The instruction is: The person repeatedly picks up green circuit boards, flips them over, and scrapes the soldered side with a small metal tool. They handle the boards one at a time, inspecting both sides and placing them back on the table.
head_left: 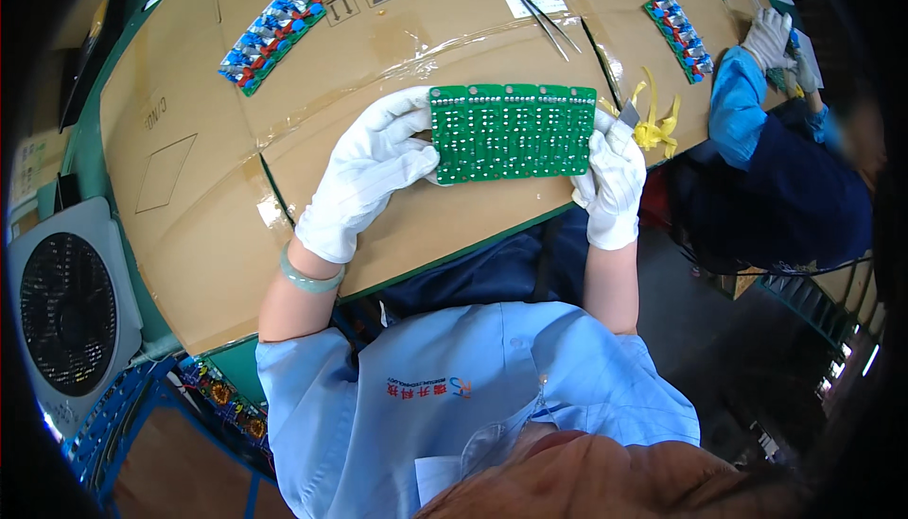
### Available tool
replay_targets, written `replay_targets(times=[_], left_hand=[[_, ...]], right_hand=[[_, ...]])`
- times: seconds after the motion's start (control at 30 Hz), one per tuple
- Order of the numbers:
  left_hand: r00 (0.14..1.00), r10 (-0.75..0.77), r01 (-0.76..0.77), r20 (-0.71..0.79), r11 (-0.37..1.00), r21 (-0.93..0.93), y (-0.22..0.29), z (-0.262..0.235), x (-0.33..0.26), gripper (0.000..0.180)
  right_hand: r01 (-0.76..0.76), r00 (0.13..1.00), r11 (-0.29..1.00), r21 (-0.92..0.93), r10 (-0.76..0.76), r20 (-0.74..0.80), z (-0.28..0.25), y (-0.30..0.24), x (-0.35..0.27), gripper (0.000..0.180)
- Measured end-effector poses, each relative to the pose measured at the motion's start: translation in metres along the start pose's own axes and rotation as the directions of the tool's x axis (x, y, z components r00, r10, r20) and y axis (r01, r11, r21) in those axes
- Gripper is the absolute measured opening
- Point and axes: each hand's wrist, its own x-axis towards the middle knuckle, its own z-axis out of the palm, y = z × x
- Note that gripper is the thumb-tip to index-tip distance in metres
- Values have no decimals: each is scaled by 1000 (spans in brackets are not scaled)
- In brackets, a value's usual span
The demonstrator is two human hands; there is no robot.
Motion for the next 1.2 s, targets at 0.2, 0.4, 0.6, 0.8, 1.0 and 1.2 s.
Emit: replay_targets(times=[0.2, 0.4, 0.6, 0.8, 1.0, 1.2], left_hand=[[999, -30, 32, 35, 998, -45, 1, -4, 1, 63], [999, -37, 37, 10, 999, -26, 1, -4, 1, 59], [1000, -17, 17, 3, 1000, 6, -3, -7, 2, 57], [1000, -7, 7, 16, 999, 33, -4, -7, 2, 56], [999, 20, -17, -34, 996, 88, -8, -8, 2, 54], [999, 31, -27, -32, 992, 127, -4, -5, 0, 55]], right_hand=[[-5, 1000, 1000, -12, 5, -17, 0, -1, 0, 40], [1, 1000, 1000, -14, -1, -7, -5, 3, 2, 47], [-21, 1000, 1000, 5, 21, 20, -3, 1, 1, 48], [-51, 999, 999, 16, 51, 2, 0, -2, 0, 46], [-82, 997, 996, 44, 82, 9, -3, -2, 0, 44], [-97, 995, 994, 56, 96, 20, -1, -7, -1, 45]])
